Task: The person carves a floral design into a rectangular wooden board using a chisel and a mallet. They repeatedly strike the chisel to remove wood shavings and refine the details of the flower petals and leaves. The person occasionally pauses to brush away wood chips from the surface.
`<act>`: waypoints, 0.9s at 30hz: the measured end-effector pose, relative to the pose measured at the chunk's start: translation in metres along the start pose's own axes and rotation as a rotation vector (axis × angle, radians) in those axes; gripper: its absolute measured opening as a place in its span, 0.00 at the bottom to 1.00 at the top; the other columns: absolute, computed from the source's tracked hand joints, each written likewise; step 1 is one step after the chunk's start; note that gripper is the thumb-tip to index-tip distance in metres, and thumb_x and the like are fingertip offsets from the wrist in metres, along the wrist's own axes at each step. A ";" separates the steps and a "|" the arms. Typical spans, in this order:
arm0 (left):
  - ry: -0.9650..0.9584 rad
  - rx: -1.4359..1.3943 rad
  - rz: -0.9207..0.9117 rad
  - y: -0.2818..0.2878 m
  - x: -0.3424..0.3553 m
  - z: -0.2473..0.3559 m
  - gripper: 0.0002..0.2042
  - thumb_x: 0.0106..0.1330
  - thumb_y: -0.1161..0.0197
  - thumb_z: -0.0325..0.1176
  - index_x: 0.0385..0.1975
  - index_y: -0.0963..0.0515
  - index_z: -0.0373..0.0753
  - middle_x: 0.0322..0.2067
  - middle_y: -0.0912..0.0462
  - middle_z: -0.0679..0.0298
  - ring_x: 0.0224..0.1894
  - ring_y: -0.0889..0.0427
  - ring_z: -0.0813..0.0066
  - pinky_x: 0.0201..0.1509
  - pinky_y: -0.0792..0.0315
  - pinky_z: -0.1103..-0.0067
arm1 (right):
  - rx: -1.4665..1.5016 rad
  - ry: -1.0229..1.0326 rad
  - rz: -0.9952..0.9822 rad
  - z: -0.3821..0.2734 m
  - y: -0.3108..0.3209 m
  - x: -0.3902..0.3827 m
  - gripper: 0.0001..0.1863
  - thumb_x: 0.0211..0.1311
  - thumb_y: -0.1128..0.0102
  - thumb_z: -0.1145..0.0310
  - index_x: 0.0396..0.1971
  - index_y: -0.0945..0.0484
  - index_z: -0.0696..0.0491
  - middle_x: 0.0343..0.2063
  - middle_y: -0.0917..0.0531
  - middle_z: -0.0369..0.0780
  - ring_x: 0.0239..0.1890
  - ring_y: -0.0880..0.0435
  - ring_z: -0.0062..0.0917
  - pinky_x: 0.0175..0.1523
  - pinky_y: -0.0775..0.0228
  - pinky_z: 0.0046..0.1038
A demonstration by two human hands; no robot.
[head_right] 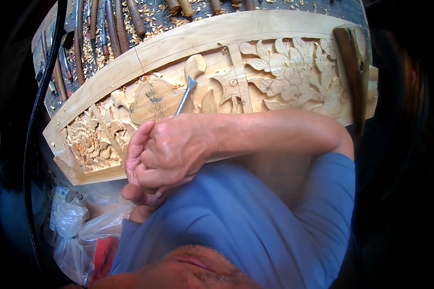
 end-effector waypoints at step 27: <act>0.030 0.048 0.012 0.012 0.001 0.012 0.64 0.58 0.32 0.80 0.79 0.40 0.26 0.68 0.23 0.47 0.69 0.21 0.63 0.75 0.28 0.71 | 0.009 -0.066 -0.158 0.005 0.007 0.006 0.15 0.65 0.37 0.61 0.27 0.27 0.57 0.18 0.20 0.40 0.15 0.18 0.30 0.20 0.21 0.37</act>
Point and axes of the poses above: each hand's wrist, its own x-axis towards the middle knuckle, its own y-axis out of the back of the hand, z = x × y, the point moved 2 cm from there along x, towards the middle knuckle
